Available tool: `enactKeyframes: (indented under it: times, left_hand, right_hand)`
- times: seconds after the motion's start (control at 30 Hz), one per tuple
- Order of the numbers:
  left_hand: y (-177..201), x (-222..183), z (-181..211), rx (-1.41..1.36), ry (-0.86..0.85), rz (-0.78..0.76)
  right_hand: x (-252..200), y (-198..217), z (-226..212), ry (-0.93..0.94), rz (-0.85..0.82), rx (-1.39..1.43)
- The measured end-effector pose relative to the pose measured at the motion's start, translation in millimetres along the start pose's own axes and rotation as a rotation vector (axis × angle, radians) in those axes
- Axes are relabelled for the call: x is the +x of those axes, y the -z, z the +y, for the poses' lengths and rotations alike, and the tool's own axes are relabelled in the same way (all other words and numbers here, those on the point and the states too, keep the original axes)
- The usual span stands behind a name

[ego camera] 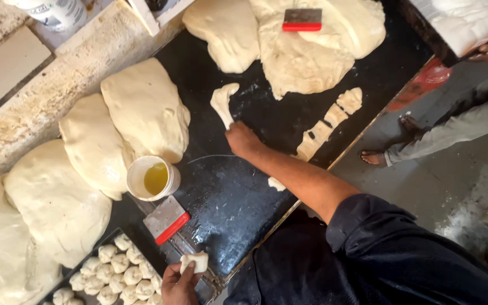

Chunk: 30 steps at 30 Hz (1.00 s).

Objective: The person divides large pieces of dough into smaller portions by hand, rolls them into balls, and places them onto a metal tray. Later, the person stretches a long strip of dough and cuts it into square segments using a handheld scraper.

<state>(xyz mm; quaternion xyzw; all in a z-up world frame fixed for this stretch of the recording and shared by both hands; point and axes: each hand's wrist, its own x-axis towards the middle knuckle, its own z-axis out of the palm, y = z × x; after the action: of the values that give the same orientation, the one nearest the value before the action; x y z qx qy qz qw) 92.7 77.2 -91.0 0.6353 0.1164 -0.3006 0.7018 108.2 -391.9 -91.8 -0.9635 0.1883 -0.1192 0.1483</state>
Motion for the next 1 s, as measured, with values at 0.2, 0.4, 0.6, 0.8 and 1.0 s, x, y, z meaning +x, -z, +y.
enactKeyframes:
  times: [0.2,0.4,0.6,0.8,1.0]
  left_hand:
    - [-91.3,-13.1,26.7,-0.038,-0.037,-0.052]
    - [-158.7,-14.3,37.4,0.058,-0.028,-0.085]
    - [-213.8,-23.4,38.4,0.153,-0.095,-0.231]
    - [-224.8,-35.3,68.3,0.032,-0.047,-0.393]
    - [-192.9,-18.8,64.0,0.108,-0.067,-0.277]
  right_hand:
    - [-60.4,21.8,-4.7,0.099,-0.323,-0.082]
    - [-109.8,108.1,-45.0,0.078,-0.408,0.906]
    - [-129.9,174.8,-76.0,0.111,-0.205,0.987]
    - [-126.9,163.2,-65.6,-0.033,-0.241,0.923]
    - [-162.3,168.7,-110.5,0.554,0.125,0.543]
